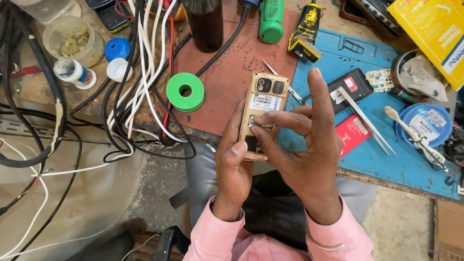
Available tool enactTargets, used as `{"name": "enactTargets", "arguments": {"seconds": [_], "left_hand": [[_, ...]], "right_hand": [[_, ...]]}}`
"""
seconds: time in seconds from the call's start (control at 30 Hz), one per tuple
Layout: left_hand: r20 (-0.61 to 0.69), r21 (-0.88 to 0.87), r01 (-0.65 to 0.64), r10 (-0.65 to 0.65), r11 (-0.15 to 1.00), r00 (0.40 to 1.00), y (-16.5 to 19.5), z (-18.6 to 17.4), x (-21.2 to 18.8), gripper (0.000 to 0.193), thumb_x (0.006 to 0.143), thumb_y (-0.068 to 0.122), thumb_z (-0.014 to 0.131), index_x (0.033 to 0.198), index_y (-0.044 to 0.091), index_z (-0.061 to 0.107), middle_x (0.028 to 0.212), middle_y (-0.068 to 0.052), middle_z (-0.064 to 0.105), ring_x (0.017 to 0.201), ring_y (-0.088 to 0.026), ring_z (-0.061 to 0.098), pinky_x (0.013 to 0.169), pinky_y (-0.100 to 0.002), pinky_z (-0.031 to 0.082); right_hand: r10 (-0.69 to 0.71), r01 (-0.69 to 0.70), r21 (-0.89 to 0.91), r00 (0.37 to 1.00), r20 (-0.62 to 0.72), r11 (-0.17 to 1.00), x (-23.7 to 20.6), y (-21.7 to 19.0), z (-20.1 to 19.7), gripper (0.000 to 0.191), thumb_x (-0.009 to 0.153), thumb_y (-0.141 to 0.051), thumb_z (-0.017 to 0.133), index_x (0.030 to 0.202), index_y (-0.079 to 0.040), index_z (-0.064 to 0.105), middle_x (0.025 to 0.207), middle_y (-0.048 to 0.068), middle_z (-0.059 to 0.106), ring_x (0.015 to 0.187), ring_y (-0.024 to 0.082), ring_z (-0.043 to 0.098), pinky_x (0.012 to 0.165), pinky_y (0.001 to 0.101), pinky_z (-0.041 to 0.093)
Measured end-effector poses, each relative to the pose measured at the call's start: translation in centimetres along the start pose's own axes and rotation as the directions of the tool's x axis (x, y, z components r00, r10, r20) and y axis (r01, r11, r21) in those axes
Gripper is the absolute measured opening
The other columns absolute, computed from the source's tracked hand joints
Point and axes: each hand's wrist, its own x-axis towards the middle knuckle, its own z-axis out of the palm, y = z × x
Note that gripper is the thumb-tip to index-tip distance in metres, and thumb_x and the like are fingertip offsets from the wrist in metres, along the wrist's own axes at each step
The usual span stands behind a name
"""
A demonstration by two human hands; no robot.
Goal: The person repairs a disassembled feature phone at a workbench. They solder the keypad circuit board with a soldering iron, apply flux, clean the keypad and housing with a brush, fit the keypad into the front cover, then press the rear housing and battery cover onto the phone body.
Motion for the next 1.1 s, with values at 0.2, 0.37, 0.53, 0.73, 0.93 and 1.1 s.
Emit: {"name": "enactTargets", "arguments": {"seconds": [0.2, 0.37, 0.53, 0.73, 0.93, 1.1], "left_hand": [[0.000, -0.002, 0.005, -0.005, 1.000, 1.000, 0.1, -0.3, 0.0, 0.076, 0.100, 0.033, 0.048, 0.165, -0.001, 0.032, 0.126, -0.019, 0.065, 0.094, -0.021, 0.067, 0.070, -0.033, 0.058], [-0.004, 0.058, -0.013, 0.014, 0.998, 1.000, 0.1, 0.1, 0.1, 0.064, 0.108, 0.029, 0.048, 0.162, 0.000, 0.033, 0.123, -0.015, 0.067, 0.083, -0.017, 0.067, 0.064, -0.030, 0.057], [0.008, 0.089, -0.027, 0.027, 0.996, 1.000, 0.0, 0.3, 0.0, 0.063, 0.112, 0.035, 0.050, 0.163, -0.001, 0.038, 0.118, -0.014, 0.068, 0.082, -0.016, 0.067, 0.064, -0.028, 0.055], [-0.007, 0.278, -0.153, 0.161, 0.948, 0.987, -0.6, 0.0, -0.1, 0.056, 0.114, 0.029, 0.050, 0.159, -0.005, 0.043, 0.138, -0.010, 0.064, 0.117, -0.012, 0.063, 0.100, -0.026, 0.055], [0.010, 0.243, -0.148, 0.150, 0.959, 0.989, -0.9, -0.4, -0.2, 0.054, 0.114, 0.026, 0.051, 0.159, -0.003, 0.042, 0.130, -0.007, 0.065, 0.104, -0.010, 0.064, 0.086, -0.024, 0.056], [-0.012, 0.240, -0.067, 0.072, 0.969, 0.997, -0.4, -0.3, -0.2, 0.061, 0.110, 0.030, 0.052, 0.160, -0.003, 0.041, 0.126, -0.009, 0.066, 0.097, -0.010, 0.064, 0.076, -0.025, 0.056]], "right_hand": [[0.283, -0.194, 0.364, 0.935, -0.212, 0.911, -0.3, 0.4, -1.8, 0.088, 0.087, 0.007, 0.074, 0.153, 0.003, 0.016, 0.136, 0.010, 0.064, 0.103, 0.021, 0.074, 0.074, 0.0263, 0.059], [0.272, -0.174, 0.343, 0.927, -0.260, 0.923, -1.5, 1.3, -3.3, 0.070, 0.104, 0.010, 0.069, 0.159, 0.003, 0.025, 0.153, 0.010, 0.052, 0.106, 0.020, 0.069, 0.080, 0.0247, 0.054], [0.132, -0.088, 0.246, 0.976, -0.170, 0.965, -2.5, 2.2, -2.9, 0.067, 0.108, 0.012, 0.072, 0.159, -0.002, 0.031, 0.115, 0.012, 0.072, 0.102, 0.019, 0.069, 0.089, 0.0242, 0.050], [-0.017, 0.018, 0.024, 0.998, -0.056, 1.000, -1.4, 0.6, -1.1, 0.081, 0.090, 0.004, 0.086, 0.152, 0.001, 0.034, 0.106, 0.012, 0.077, 0.091, 0.018, 0.068, 0.084, 0.0274, 0.054], [-0.024, 0.024, 0.016, 1.000, -0.008, 1.000, -0.4, 0.1, -0.4, 0.080, 0.095, 0.003, 0.083, 0.156, 0.000, 0.031, 0.108, 0.008, 0.077, 0.093, 0.015, 0.069, 0.085, 0.0265, 0.057], [-0.031, 0.031, 0.004, 0.999, 0.005, 1.000, -0.6, 0.7, -0.5, 0.084, 0.097, 0.002, 0.085, 0.160, -0.001, 0.029, 0.109, 0.006, 0.078, 0.093, 0.014, 0.066, 0.086, 0.0246, 0.056]]}}
